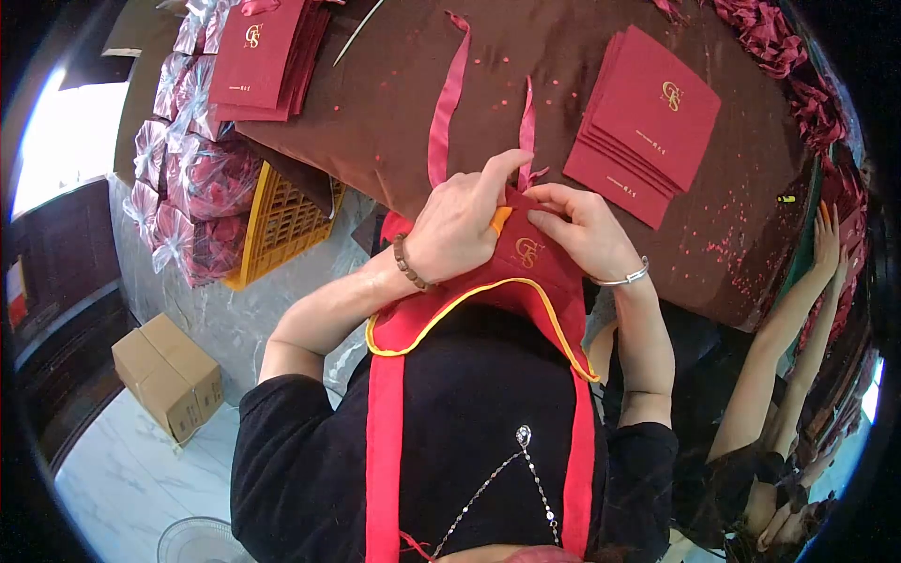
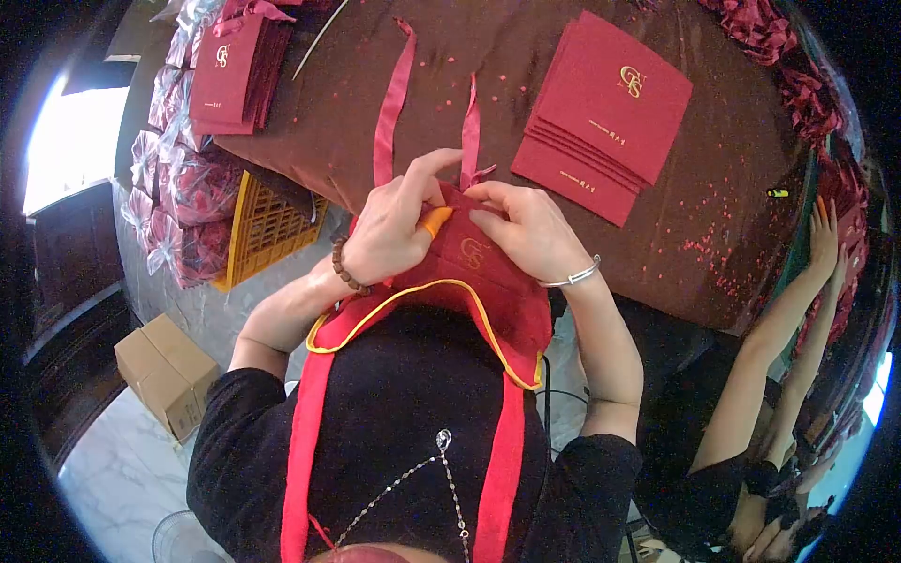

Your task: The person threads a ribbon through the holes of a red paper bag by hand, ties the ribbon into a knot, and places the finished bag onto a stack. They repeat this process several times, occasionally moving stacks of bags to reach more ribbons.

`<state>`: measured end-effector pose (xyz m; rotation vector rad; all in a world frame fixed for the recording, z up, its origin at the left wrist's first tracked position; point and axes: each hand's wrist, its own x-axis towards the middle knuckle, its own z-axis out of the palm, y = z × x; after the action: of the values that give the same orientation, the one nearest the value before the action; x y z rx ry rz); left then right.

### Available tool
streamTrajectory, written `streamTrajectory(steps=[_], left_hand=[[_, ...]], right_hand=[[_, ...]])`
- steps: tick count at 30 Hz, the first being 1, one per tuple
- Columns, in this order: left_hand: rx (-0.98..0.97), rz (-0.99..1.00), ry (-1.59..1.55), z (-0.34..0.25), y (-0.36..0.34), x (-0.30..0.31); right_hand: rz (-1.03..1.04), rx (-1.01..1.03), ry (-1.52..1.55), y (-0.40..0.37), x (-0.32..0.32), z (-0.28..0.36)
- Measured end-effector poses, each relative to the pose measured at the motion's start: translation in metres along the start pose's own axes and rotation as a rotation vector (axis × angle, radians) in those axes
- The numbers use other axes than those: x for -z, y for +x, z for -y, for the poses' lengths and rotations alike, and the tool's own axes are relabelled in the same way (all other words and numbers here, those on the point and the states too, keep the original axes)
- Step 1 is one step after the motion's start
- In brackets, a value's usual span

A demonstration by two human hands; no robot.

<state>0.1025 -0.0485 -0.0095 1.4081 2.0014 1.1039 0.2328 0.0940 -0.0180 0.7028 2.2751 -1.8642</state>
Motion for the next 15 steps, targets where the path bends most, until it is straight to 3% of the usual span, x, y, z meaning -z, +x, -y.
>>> streamTrajectory(steps=[7,11,13,15], left_hand=[[-0.053,0.041,0.039,0.001,0.002,-0.002],[-0.183,0.058,0.09,-0.004,0.003,0.001],[-0.337,0.115,0.129,-0.005,0.003,0.001],[-0.337,0.151,0.101,-0.006,0.002,-0.001]], right_hand=[[-0.009,0.026,-0.109,-0.002,-0.002,0.013],[-0.015,0.057,-0.133,-0.004,-0.003,0.013],[0.015,0.032,-0.111,-0.004,-0.004,0.009],[0.034,0.035,-0.167,-0.004,-0.005,0.007]])
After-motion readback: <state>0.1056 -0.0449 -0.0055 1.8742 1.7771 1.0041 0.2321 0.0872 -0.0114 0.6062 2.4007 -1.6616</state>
